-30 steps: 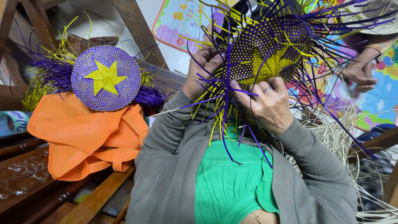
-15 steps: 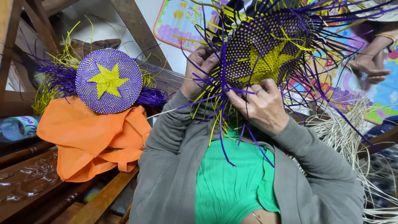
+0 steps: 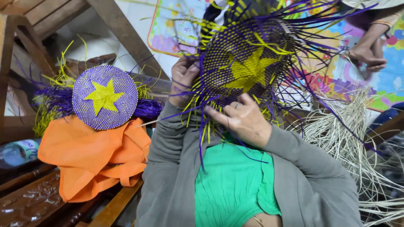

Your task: Weaving and finishing a circular decorative object by tucking in loose colored strands.

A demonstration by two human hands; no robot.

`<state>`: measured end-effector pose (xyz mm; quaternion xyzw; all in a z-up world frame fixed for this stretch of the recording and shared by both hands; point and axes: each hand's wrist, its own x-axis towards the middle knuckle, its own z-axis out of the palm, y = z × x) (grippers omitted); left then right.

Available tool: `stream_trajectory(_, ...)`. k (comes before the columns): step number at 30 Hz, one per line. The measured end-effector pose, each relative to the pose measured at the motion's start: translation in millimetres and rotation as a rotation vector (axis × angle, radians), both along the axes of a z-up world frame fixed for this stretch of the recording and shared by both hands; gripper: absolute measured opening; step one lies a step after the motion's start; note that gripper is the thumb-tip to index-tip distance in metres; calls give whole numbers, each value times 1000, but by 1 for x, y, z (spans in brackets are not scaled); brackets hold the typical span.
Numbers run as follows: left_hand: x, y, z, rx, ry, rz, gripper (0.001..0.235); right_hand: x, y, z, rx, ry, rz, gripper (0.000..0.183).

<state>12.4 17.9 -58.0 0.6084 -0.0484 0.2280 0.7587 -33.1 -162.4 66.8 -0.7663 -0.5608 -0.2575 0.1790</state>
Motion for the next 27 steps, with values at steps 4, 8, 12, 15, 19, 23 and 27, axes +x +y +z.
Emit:
stream_trajectory(4,-8,9,-25,42,162,108,28,-2,-4,-13,-55,27,-11,21)
stream_trajectory(8,-12,14,-23,227,569,223,24,-3,-7,-13,-92,96,-33,22)
stream_trajectory(12,-20,14,-24,-61,348,223,23,-4,-10,-13,-124,141,-23,24)
stream_trajectory(15,-29,3,9,-130,378,245,20,-2,-11,-16,-101,145,5,24)
stream_trajectory(19,-31,5,-1,-131,485,362,11,1,-10,-28,42,166,108,19)
stream_trajectory(23,-29,44,-118,-164,423,392,10,6,-13,-27,145,176,205,15)
stream_trajectory(27,-28,73,-180,-528,482,171,26,12,-20,-17,258,154,163,26)
